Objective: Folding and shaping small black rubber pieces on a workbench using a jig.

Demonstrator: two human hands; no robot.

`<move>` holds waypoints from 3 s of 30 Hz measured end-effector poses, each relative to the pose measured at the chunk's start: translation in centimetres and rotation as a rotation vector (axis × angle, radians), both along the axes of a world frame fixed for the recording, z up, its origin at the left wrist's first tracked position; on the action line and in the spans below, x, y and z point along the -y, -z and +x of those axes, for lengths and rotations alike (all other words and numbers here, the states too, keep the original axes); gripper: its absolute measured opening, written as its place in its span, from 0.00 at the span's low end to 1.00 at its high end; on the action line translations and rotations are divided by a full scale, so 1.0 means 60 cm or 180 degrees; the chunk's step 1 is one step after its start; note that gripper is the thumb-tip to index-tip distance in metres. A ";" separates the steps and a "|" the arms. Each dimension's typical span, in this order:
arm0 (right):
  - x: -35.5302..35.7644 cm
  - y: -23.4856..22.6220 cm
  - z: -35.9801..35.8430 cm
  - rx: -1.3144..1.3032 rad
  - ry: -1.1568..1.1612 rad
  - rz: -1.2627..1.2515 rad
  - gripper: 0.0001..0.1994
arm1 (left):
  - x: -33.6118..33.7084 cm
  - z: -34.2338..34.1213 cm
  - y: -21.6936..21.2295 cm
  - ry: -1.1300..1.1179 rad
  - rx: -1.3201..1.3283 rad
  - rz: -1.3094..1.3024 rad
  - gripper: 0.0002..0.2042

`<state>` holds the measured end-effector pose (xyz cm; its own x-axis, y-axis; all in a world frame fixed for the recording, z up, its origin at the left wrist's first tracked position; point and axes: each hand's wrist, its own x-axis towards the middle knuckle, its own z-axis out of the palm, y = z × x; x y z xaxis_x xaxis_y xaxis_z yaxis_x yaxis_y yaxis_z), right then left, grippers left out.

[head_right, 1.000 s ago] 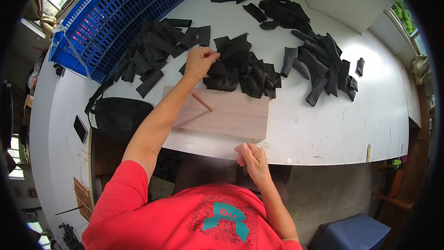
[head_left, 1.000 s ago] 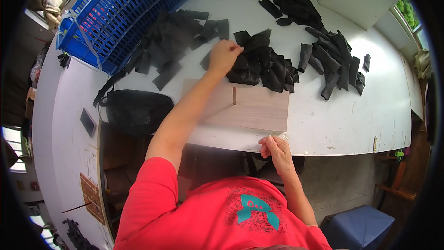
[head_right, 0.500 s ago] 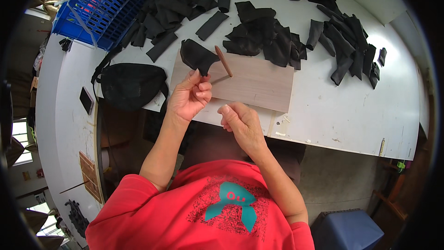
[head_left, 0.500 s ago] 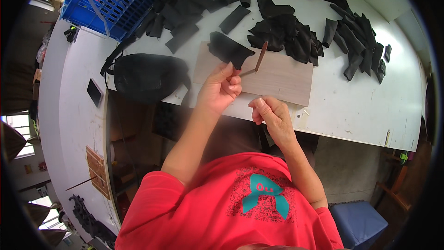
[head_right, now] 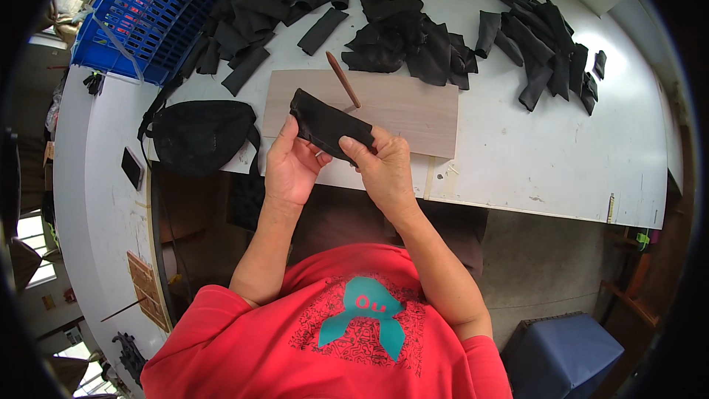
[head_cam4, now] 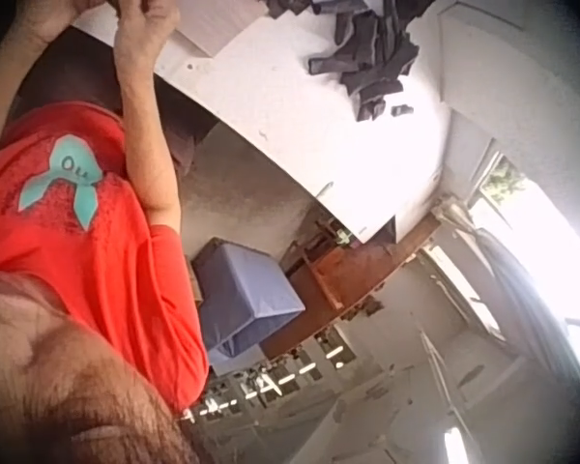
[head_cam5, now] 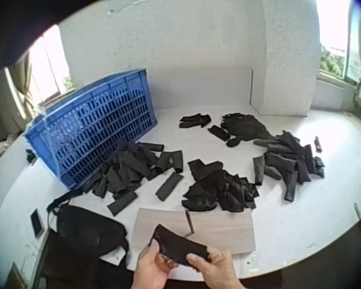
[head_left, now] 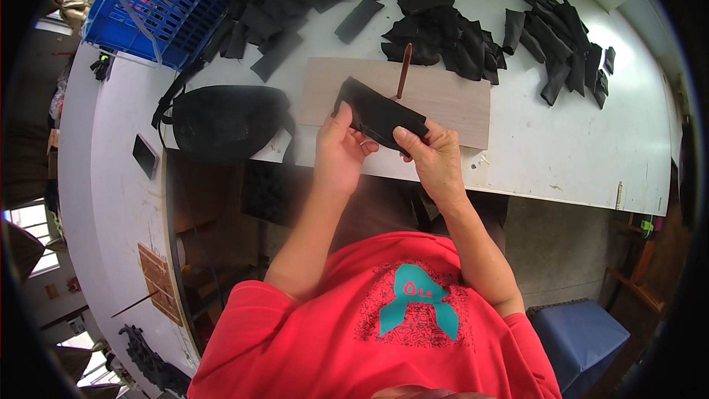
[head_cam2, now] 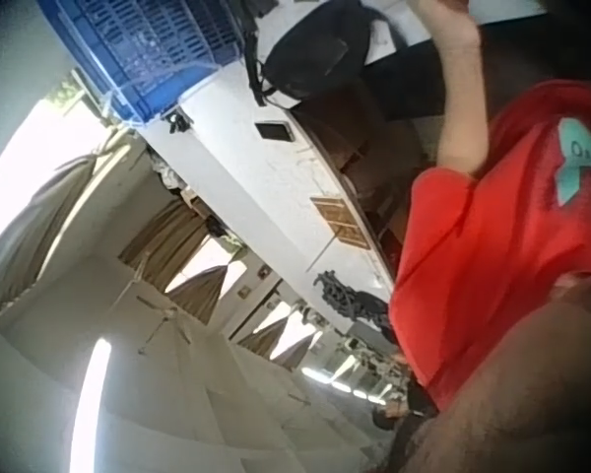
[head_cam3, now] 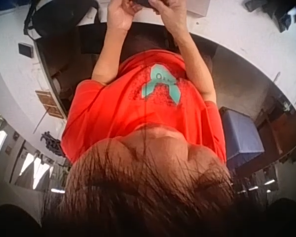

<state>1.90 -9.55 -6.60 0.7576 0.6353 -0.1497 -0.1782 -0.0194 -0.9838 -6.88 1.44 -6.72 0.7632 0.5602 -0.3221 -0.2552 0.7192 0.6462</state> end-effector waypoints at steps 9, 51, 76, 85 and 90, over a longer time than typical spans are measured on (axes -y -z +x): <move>0.064 -0.041 0.068 0.0103 0.0324 -0.0164 0.08 | -0.031 0.003 0.032 -0.0524 0.0148 -0.0296 0.09; 0.078 -0.010 -0.013 0.2904 0.0775 -0.0762 0.07 | 0.110 0.005 -0.057 0.0460 -0.0858 0.1833 0.05; 0.052 -0.024 -0.020 0.2107 0.0766 -0.0706 0.05 | 0.094 0.007 -0.037 -0.0140 -0.0485 0.0862 0.13; 0.059 -0.004 -0.002 -0.1883 -0.0541 0.0939 0.03 | 0.091 0.013 -0.024 -0.0660 -0.0991 0.2370 0.10; 0.049 -0.013 -0.014 -0.1390 -0.0907 0.0911 0.08 | 0.094 0.005 -0.028 -0.1072 -0.1456 0.4049 0.10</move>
